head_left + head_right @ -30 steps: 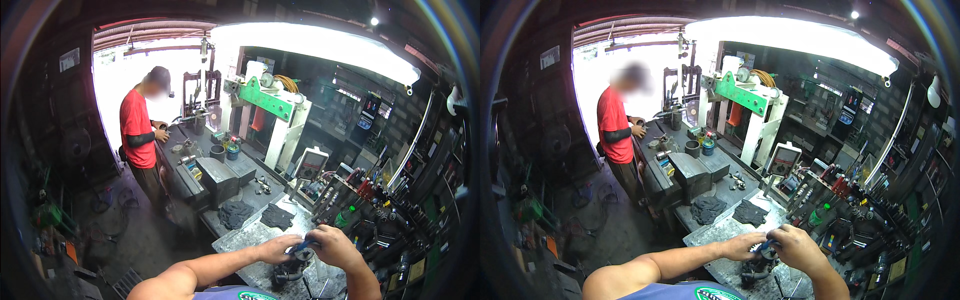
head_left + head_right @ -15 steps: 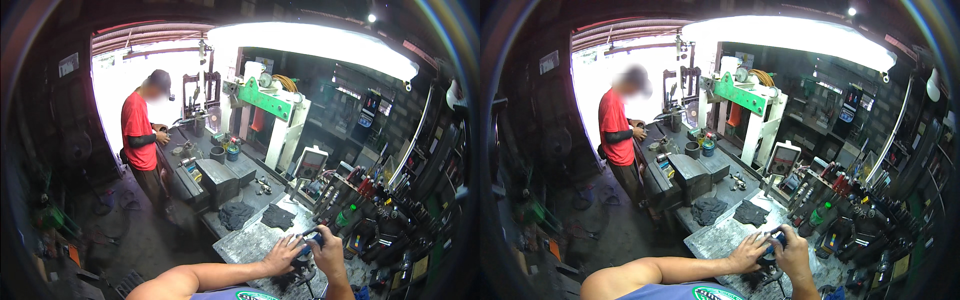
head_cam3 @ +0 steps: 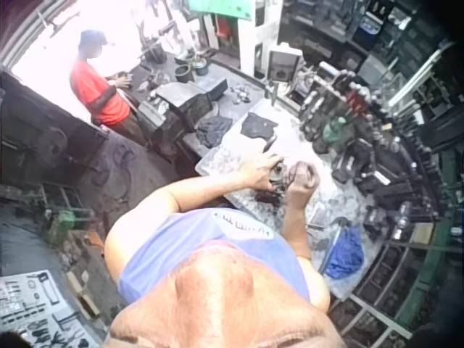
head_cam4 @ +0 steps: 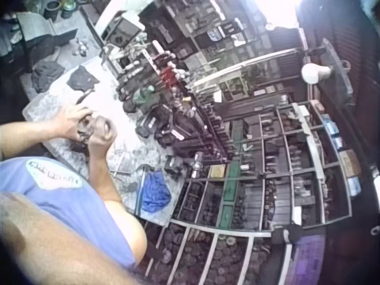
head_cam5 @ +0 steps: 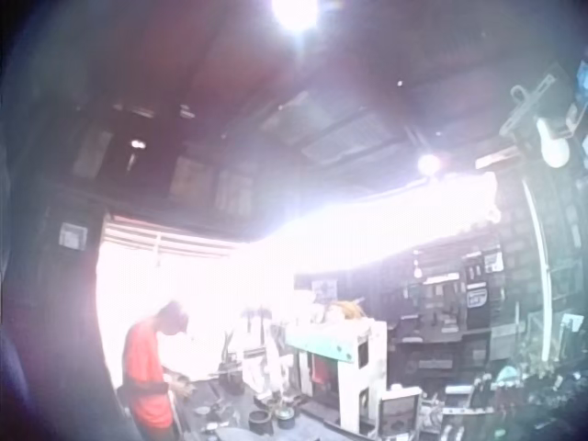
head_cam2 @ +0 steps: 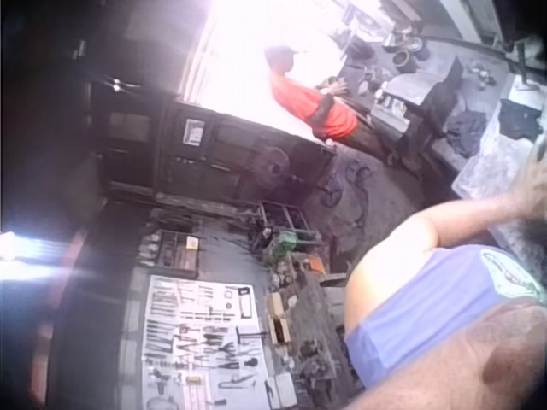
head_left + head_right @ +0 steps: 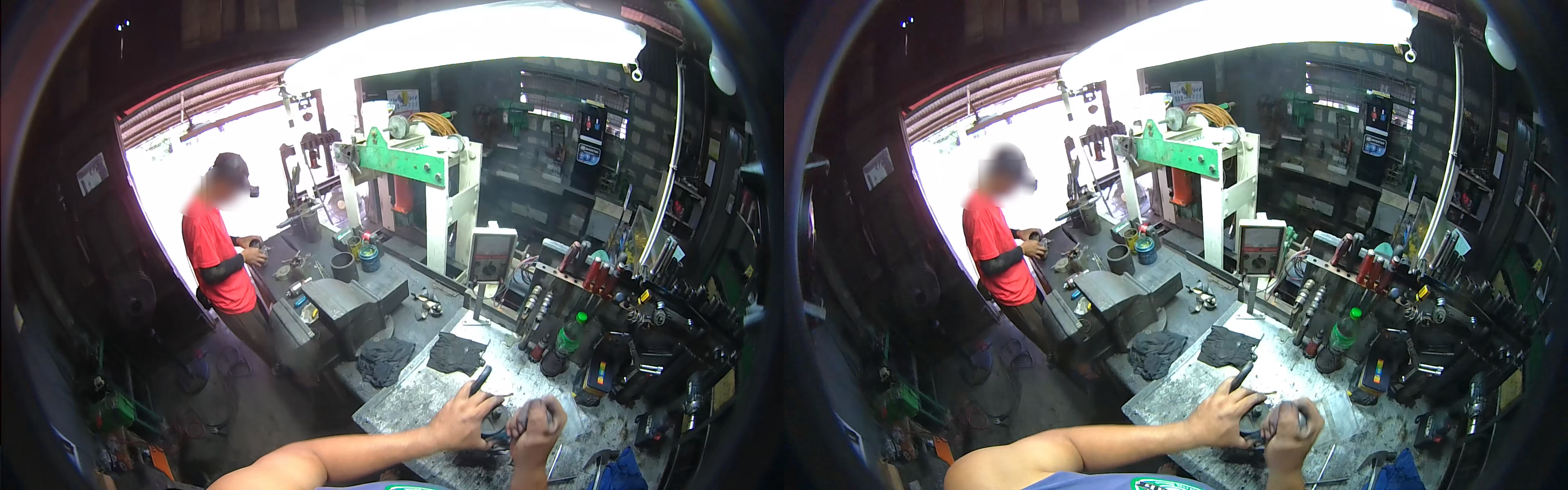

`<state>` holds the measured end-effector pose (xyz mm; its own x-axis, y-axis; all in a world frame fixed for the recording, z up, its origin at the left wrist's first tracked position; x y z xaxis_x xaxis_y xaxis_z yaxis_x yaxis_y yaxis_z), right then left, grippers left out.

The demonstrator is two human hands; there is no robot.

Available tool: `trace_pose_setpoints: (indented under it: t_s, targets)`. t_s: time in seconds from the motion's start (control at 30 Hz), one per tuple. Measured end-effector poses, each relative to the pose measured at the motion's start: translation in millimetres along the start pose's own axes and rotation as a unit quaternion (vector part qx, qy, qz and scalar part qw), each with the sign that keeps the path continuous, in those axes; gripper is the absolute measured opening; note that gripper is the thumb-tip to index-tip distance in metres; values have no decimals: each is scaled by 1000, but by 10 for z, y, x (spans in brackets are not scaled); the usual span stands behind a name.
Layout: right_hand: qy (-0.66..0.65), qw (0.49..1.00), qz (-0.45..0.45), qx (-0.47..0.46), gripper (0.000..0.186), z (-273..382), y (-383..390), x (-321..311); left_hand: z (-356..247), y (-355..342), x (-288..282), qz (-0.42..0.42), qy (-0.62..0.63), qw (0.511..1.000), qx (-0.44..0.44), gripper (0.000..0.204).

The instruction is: The person disassembles a mechanical part on a workbench, removes a bolt, wipes the part with a cloth, and uses a hammer to tap it. The person then retrieves a socket from a tool kit and places it on the bench. Another person works nearby.

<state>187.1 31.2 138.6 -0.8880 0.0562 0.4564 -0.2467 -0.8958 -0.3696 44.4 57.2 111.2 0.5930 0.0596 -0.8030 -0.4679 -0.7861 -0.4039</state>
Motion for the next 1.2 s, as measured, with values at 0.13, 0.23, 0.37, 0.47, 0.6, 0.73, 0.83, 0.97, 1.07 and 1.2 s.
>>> trace_pose_setpoints:
  t_s: [0.13, 0.23, 0.37, 0.47, 0.6, 0.73, 0.83, 0.97, 1.07, 1.2]
  targets:
    - [111, 991, 12, -73, 30, 263, 115, 173, -10, 82, 90, 18, -18, 998, -51, 102]
    - [91, 945, 313, -2, 44, 174, -200, 537, 97, 61, 93, 71, -2, 997, -7, 100]
    - [-103, 775, 567, 257, 31, -186, -171, 744, 202, 34, 120, 137, 70, 988, 1, 78]
    - [8, 899, 429, 92, 24, -160, -193, 565, 119, 28, 48, 60, 8, 998, -17, 82]
    - [124, 991, 0, -49, 33, 22, 163, 62, 45, 89, 90, 32, -22, 996, -79, 95]
    - [70, 976, 205, -10, 40, 66, -182, 422, 102, 43, 90, 34, 16, 998, -43, 94]
    - [-100, 851, 514, 49, 30, 202, -348, 832, 120, -43, 98, 45, 55, 997, 36, 73]
    - [-20, 809, 571, 138, 22, 52, -146, 823, 130, -48, 166, 70, 30, 993, 95, 70]
    - [5, 872, 479, 102, 21, 60, -206, 665, 158, -21, 184, 56, 21, 996, 70, 66]
    - [-4, 863, 493, 110, 18, 127, -172, 735, 220, -16, 194, 58, 28, 998, 6, 68]
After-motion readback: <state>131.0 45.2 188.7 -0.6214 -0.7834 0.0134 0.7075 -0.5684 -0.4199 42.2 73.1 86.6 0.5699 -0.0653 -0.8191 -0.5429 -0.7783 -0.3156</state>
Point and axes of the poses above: each hand's wrist, its own y-axis away from the middle knuckle, its own x-axis out of the palm, z = x × y, the point moved 8 cm from there along -y, towards the middle knuckle, and after that the axes turned 4 degrees about -x, right-handed, at the moved point
